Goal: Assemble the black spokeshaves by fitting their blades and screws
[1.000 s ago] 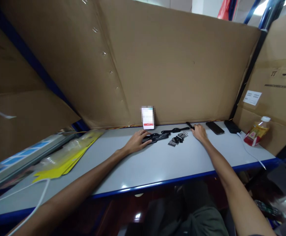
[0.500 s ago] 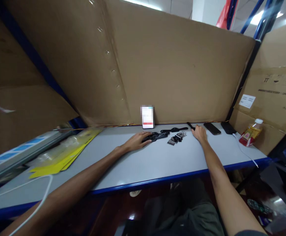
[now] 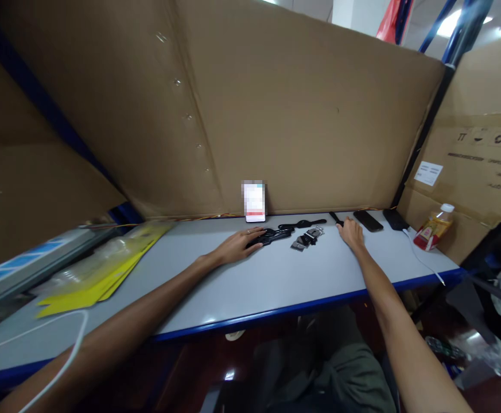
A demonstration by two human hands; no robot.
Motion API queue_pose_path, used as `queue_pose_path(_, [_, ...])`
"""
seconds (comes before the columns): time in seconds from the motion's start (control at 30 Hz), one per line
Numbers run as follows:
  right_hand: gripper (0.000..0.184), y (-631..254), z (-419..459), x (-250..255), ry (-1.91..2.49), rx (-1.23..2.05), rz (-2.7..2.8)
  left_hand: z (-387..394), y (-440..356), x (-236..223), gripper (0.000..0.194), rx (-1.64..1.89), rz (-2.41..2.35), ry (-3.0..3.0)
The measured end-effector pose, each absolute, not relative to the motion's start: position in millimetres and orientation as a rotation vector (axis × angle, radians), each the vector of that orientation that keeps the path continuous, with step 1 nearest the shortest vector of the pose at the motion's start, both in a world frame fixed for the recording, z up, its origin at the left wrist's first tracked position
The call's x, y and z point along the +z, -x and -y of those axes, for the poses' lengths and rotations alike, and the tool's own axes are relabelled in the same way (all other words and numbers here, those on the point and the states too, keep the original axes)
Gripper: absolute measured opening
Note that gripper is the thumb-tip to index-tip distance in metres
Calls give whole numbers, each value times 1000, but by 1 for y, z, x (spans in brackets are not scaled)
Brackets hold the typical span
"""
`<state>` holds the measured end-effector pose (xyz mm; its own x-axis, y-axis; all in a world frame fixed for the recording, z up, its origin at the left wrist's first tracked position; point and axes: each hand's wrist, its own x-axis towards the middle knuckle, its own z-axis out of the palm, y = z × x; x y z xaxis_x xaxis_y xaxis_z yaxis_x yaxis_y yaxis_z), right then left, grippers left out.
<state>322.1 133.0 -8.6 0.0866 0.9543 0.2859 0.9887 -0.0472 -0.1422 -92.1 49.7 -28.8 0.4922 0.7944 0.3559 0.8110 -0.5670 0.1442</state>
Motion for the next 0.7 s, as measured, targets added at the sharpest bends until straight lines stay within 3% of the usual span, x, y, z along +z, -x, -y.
queue_pose_path(0.7, [53, -318, -126, -1, 2053, -34, 1945, -45, 88, -36, 46, -593, 1422, 2636])
